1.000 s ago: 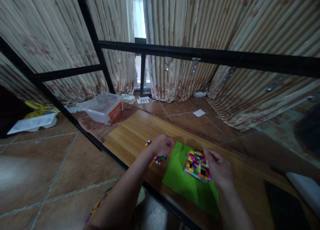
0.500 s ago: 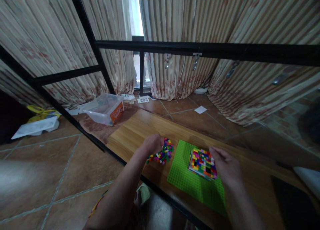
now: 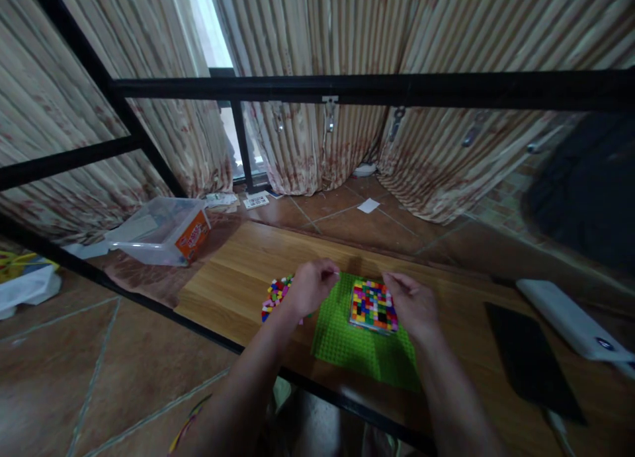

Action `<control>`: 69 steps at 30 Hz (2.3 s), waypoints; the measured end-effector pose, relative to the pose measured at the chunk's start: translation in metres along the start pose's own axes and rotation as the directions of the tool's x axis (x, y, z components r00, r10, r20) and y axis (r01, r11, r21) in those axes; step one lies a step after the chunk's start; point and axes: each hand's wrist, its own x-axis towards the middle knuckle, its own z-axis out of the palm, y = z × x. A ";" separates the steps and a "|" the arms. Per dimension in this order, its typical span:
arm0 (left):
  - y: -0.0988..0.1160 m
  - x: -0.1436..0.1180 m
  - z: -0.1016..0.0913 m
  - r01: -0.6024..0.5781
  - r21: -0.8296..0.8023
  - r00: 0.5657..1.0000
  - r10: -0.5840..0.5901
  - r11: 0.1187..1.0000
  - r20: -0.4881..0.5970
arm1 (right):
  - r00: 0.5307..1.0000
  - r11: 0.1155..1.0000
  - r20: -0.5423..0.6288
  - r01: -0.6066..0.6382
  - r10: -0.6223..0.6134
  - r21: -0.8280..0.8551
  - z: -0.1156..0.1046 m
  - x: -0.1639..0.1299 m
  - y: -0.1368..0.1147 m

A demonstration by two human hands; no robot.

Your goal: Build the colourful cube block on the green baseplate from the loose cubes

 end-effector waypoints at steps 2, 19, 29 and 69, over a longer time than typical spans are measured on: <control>0.008 0.004 0.017 -0.024 0.007 0.999 0.024 1.000 -0.022 | 1.000 1.000 0.018 0.011 -0.011 -0.003 0.000 -0.001 0.000; 0.025 0.020 0.049 -0.105 0.223 0.991 0.084 0.969 0.103 | 0.997 0.999 0.065 0.038 -0.037 -0.021 0.000 -0.003 -0.009; 0.017 0.021 0.048 -0.044 0.085 0.995 0.036 0.995 0.097 | 0.992 0.993 0.083 0.098 -0.092 -0.064 0.010 -0.005 -0.008; 0.014 0.001 0.032 0.095 0.227 0.995 -0.083 0.969 -0.063 | 0.996 0.981 0.087 0.043 -0.027 -0.189 0.012 -0.006 -0.007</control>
